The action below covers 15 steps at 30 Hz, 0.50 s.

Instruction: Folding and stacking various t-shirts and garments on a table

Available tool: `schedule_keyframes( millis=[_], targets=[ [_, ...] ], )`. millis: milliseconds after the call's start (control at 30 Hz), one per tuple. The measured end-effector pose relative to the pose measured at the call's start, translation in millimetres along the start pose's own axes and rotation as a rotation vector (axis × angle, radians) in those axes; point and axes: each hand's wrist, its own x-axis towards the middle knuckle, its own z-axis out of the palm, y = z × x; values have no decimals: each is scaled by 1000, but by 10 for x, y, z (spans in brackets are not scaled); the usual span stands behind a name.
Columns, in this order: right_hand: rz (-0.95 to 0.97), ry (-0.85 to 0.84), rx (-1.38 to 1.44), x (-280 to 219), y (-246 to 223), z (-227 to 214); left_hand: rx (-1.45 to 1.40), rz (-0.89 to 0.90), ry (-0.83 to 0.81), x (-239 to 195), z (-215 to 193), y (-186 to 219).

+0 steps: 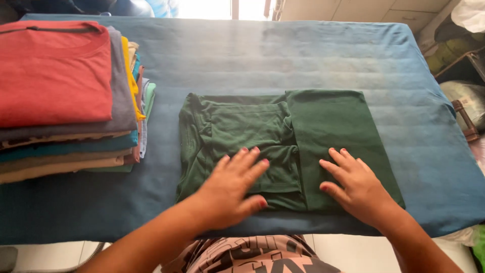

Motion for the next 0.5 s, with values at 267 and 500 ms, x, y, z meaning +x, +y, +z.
schedule_keyframes(
  millis=[267, 500],
  targets=[
    [-12, 109, 244, 958, -344, -309, 374, -200, 534, 153, -121, -930],
    [-39, -235, 179, 1253, -361, -563, 302, -350, 461, 49, -84, -1013]
  ],
)
